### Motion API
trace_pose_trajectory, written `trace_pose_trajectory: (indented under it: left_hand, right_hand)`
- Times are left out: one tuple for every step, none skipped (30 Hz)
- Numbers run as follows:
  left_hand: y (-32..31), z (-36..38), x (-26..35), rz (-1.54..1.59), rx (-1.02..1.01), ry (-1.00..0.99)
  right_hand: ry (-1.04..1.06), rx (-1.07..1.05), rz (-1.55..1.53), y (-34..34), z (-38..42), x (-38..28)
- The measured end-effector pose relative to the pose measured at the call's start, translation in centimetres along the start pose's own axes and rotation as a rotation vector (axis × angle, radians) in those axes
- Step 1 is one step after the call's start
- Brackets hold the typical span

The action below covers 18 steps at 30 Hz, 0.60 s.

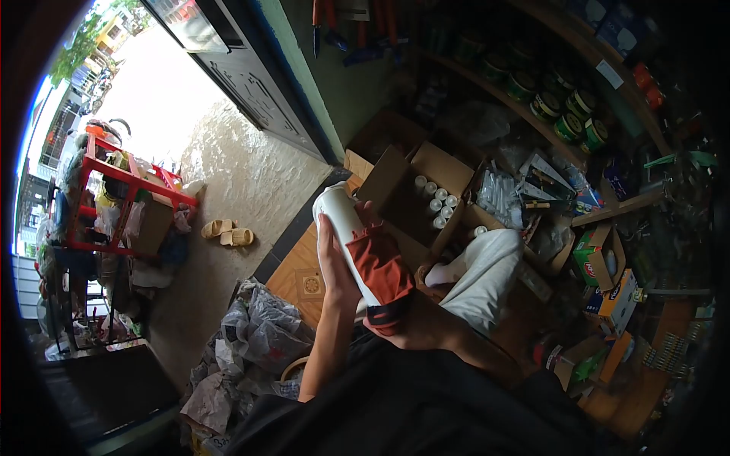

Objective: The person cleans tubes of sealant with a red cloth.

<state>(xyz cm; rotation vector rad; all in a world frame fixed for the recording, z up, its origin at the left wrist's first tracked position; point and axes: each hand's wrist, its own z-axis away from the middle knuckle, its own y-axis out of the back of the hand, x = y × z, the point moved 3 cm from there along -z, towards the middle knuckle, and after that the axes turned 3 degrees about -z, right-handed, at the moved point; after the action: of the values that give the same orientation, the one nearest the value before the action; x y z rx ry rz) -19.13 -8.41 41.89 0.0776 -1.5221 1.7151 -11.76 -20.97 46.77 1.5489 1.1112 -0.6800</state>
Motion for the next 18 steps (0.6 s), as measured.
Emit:
trace_pose_trajectory:
  left_hand:
    - [0.5, -0.3, 0.1, 0.039, 0.005, 0.021]
    - [0.7, -0.4, -0.2, 0.073, 0.023, 0.048]
    - [0.9, -0.3, -0.6, 0.107, 0.044, 0.077]
    - [1.0, -0.2, -1.0, 0.140, 0.065, 0.105]
    - [1.0, 0.0, -2.2, 0.247, 0.042, 0.113]
    - [0.2, 0.8, -2.8, 0.379, -0.125, 0.272]
    - [-0.2, 1.6, -3.9, 0.363, -0.132, 0.292]
    - [-0.7, 2.4, -4.8, 0.347, -0.136, 0.313]
    - [-0.9, 3.0, -4.8, 0.240, -0.111, 0.301]
    - [-1.6, 3.9, -4.5, 0.134, -0.085, 0.289]
    - [-2.4, 4.6, -4.0, 0.027, -0.059, 0.275]
    - [-2.7, 5.1, -3.7, -0.080, -0.032, 0.260]
    - [-2.7, 5.1, -3.5, -0.072, -0.046, 0.272]
    - [-2.7, 5.0, -3.2, -0.066, -0.064, 0.283]
    - [-2.2, 4.7, -3.0, -0.088, -0.058, 0.228]
    - [-1.2, 4.4, -3.0, -0.105, -0.053, 0.173]
    - [-1.0, 4.1, -2.7, -0.085, -0.126, 0.095]
    - [-0.8, 3.8, -2.4, -0.058, -0.201, 0.018]
  right_hand:
    - [-0.008, -0.092, -0.020, 0.4, 0.6, -0.4]
    - [0.099, -0.088, 0.091, 0.8, 0.8, -0.7]
    - [0.204, -0.086, 0.199, 1.1, 1.1, -0.9]
    - [0.213, -0.067, 0.190, 1.6, 0.6, -1.1]
    - [0.222, -0.048, 0.182, 2.0, 0.1, -1.2]
    - [0.230, -0.029, 0.173, 2.5, -0.6, -1.6]
    - [0.249, 0.052, 0.221, 2.7, -2.3, -2.0]
    - [0.225, 0.084, 0.267, 3.1, -3.2, -1.4]
    - [0.200, 0.114, 0.312, 3.5, -4.1, -0.8]
    - [0.134, 0.095, 0.354, 3.4, -4.4, 1.3]
    - [0.068, 0.075, 0.396, 3.9, -5.3, 2.0]
    - [-0.229, 0.231, -0.039, 4.8, -6.3, 2.8]
    - [-0.265, 0.240, -0.151, 4.5, -6.3, 2.8]
    - [-0.298, 0.250, -0.263, 4.2, -6.4, 3.0]
    - [-0.244, 0.236, -0.241, 3.4, -6.0, 3.1]
    - [-0.191, 0.219, -0.216, 2.1, -5.0, 3.2]
    - [-0.138, 0.202, -0.189, 1.1, -4.0, 2.9]
    - [-0.165, 0.164, -0.159, 0.5, -2.9, 2.7]
